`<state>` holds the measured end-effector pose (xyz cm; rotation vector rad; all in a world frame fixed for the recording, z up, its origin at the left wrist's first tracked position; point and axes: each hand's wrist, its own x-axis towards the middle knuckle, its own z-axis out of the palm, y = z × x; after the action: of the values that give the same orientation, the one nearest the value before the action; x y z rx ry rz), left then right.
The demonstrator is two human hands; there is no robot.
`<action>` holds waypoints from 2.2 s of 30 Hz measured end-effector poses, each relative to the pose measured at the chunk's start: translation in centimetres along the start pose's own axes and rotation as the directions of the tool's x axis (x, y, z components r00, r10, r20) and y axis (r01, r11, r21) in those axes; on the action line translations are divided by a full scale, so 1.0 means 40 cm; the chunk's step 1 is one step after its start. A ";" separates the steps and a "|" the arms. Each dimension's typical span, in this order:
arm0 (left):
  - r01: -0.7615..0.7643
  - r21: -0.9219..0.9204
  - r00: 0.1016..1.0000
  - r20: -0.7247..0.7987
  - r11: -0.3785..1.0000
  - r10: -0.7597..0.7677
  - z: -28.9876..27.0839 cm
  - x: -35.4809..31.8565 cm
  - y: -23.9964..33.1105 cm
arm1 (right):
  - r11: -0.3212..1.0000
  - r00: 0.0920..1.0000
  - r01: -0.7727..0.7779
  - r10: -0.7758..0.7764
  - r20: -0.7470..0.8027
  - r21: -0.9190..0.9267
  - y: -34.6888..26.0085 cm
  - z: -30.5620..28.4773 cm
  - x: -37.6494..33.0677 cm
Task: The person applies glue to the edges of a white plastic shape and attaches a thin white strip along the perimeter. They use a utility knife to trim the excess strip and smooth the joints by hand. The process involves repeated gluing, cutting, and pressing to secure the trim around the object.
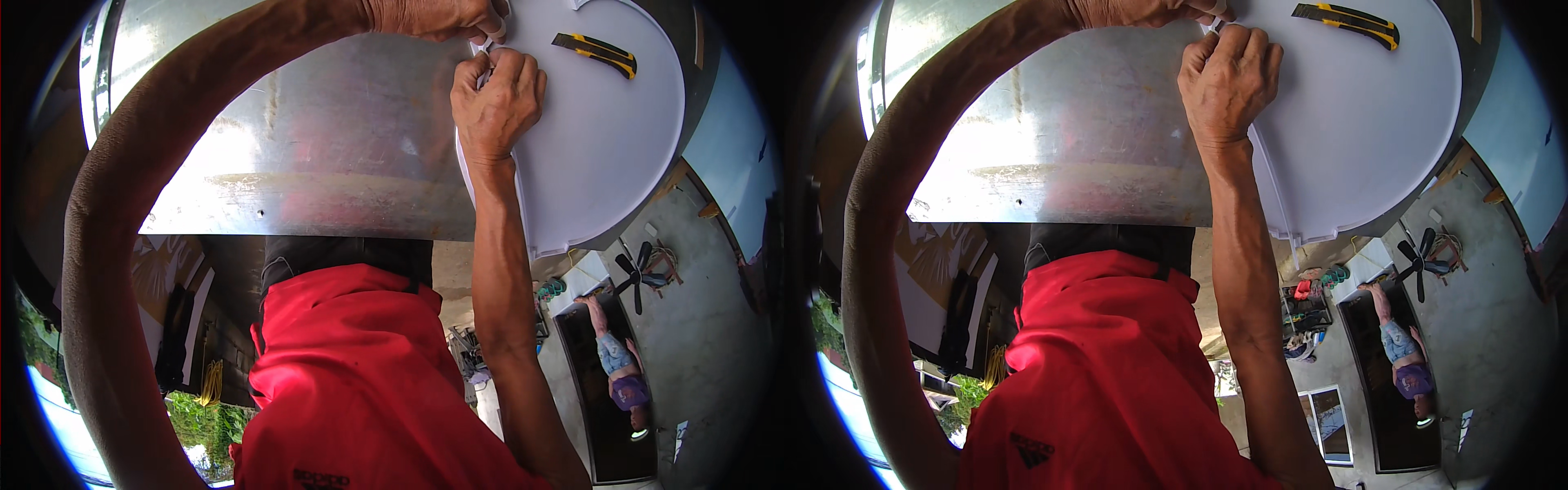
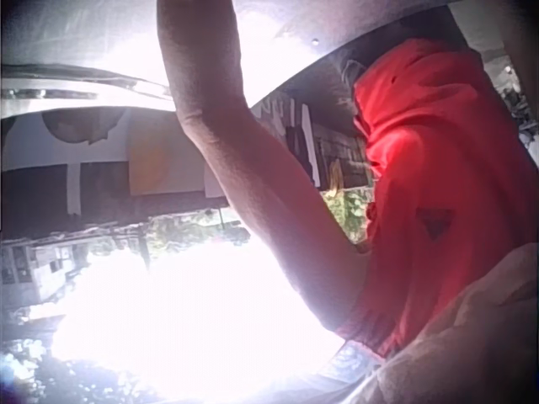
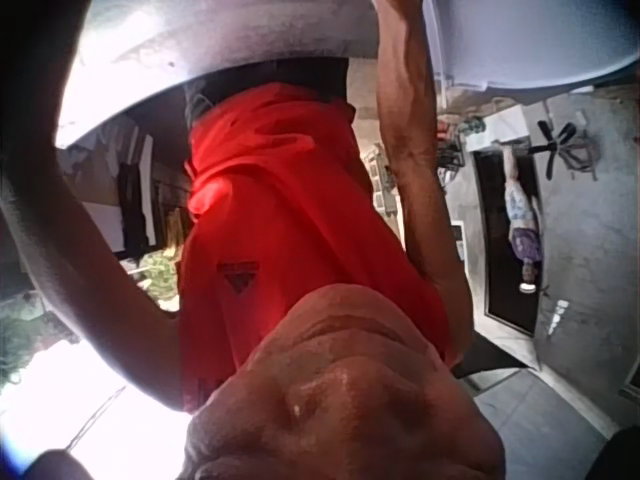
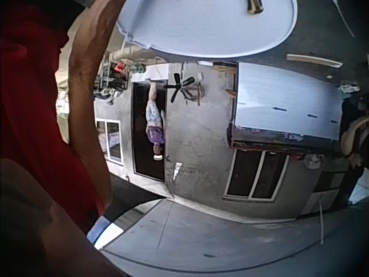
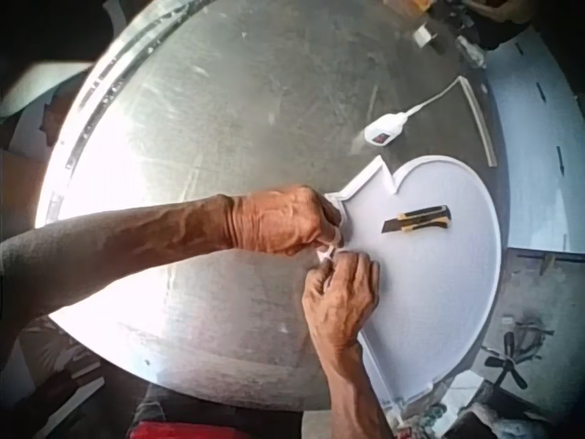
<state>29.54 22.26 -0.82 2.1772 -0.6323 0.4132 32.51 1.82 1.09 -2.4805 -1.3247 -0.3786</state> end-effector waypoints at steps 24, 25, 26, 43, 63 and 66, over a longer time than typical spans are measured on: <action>0.613 -0.747 0.013 -0.316 0.257 -0.949 0.234 0.045 0.411 | 0.705 0.725 -0.630 0.385 0.571 0.325 0.039 -0.090 0.095; 0.611 -0.742 0.006 -0.345 0.276 -0.939 0.243 0.049 0.406 | 0.652 0.714 -0.658 0.381 0.588 0.376 0.050 -0.087 0.097; 0.614 -0.732 0.011 -0.367 0.296 -0.930 0.251 0.054 0.404 | 0.595 0.702 -0.683 0.374 0.606 0.424 0.064 -0.085 0.096; 0.711 -0.605 -0.036 -0.541 0.359 -0.841 0.301 0.074 0.407 | 0.888 0.970 0.025 -0.133 0.205 0.459 0.084 -0.037 0.057; 0.752 -0.535 -0.020 -0.603 0.385 -0.798 0.316 0.096 0.409 | 0.723 0.902 0.065 -0.337 0.269 0.688 0.153 -0.038 0.097; 0.742 -0.567 -0.047 -0.577 0.358 -0.815 0.318 0.095 0.414 | 0.731 0.859 0.100 -0.406 0.312 0.675 0.174 -0.047 0.126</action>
<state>24.28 2.16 3.46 1.5482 1.1796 0.6311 40.89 1.26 3.69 -1.8345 -1.6310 0.5580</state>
